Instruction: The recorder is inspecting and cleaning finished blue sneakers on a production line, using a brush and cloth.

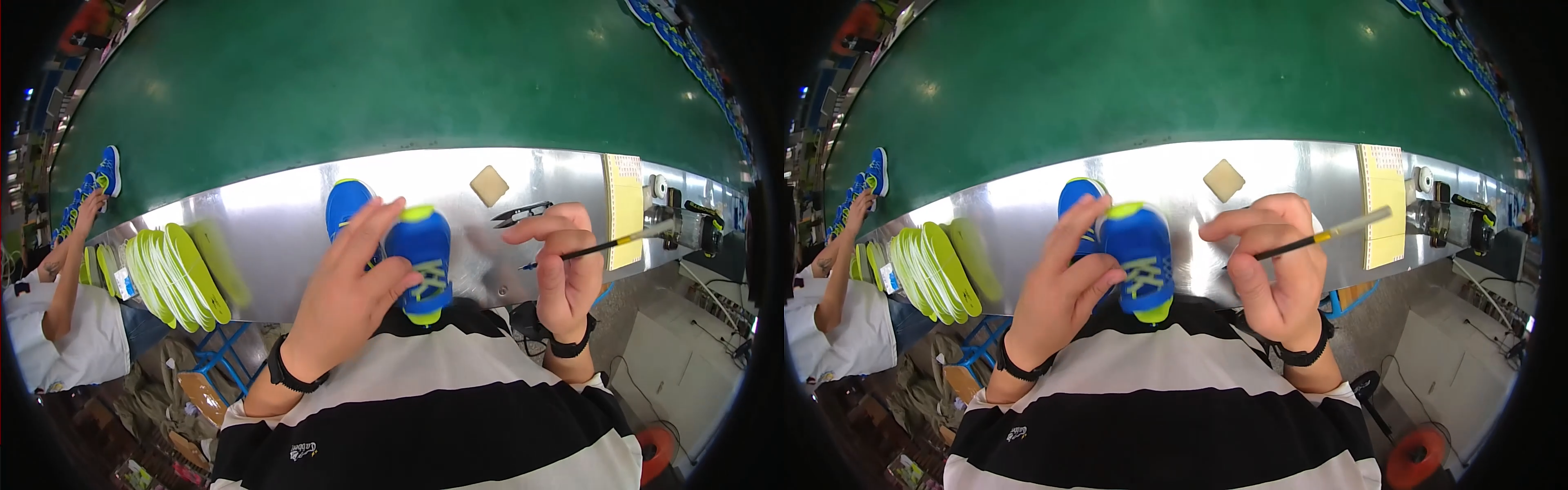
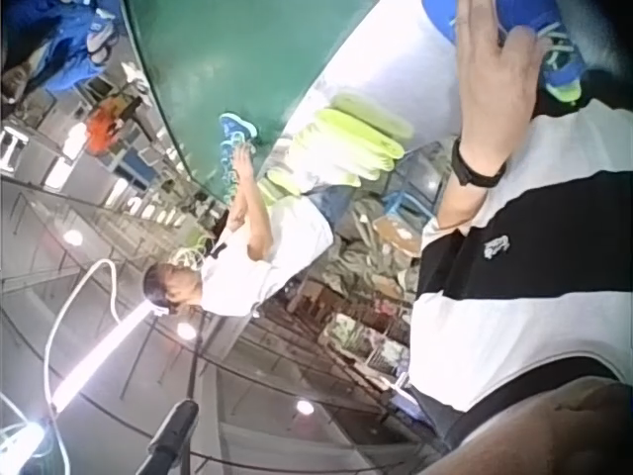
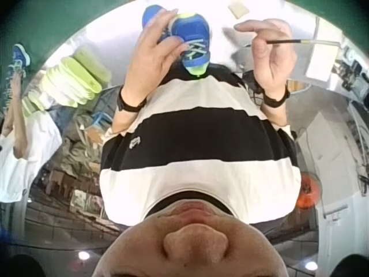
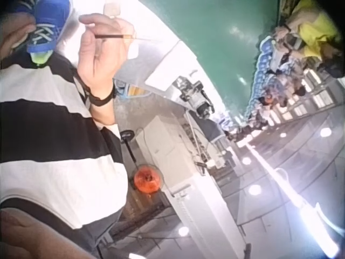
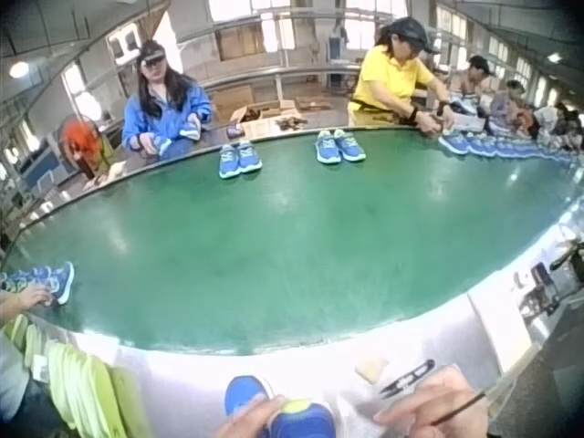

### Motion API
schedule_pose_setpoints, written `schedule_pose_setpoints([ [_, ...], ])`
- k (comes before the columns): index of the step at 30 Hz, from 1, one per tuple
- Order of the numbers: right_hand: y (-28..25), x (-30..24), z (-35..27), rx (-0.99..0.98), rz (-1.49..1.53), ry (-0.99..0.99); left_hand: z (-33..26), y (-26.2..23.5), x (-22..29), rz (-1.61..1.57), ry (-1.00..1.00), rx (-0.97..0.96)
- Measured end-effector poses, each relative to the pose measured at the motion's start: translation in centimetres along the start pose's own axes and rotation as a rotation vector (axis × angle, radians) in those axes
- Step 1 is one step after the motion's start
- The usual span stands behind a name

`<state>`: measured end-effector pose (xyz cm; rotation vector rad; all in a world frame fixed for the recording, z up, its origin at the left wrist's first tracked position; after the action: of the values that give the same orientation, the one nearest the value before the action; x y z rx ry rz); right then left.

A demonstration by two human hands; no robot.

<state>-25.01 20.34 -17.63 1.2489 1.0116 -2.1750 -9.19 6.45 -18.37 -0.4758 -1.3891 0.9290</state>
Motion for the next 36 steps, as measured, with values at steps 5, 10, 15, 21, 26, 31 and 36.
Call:
schedule_pose_setpoints([
  [5,0.6,0.3,-1.8,-0.039,0.374,0.101,-1.2,-1.4,0.5,-0.106,-0.13,0.11],
  [10,2.3,-0.8,-2.3,-0.051,0.639,0.228,-1.5,0.1,2.3,-0.555,-0.165,0.116],
  [15,2.5,-1.8,-2.5,-0.07,0.603,0.165,-1.2,0.3,3.5,-0.559,-0.108,0.144],
  [21,2.0,-2.5,-3.2,-0.064,0.548,0.116,-1.3,0.5,4.8,-0.504,-0.028,0.139],
  [26,1.1,-3.0,-3.7,-0.071,0.489,0.078,-0.7,0.7,6.2,-0.466,0.045,0.107],
  [31,0.6,-3.9,-3.7,-0.048,0.353,-0.076,-0.8,1.2,6.5,-0.384,0.081,0.03],
  [36,0.4,-5.2,-4.3,-0.109,0.262,-0.198,-2.7,3.6,5.1,-0.974,-0.259,-0.211],
])
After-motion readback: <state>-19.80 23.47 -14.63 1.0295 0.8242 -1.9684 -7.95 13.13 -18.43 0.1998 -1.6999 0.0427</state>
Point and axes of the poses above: each hand's wrist, its own z-axis towards the middle knuckle, its own y-axis out of the palm, x = y × z, the point moved 6 cm from there along z, towards the middle knuckle, and after that the axes turned 6 degrees about y, right-handed, at the moved point
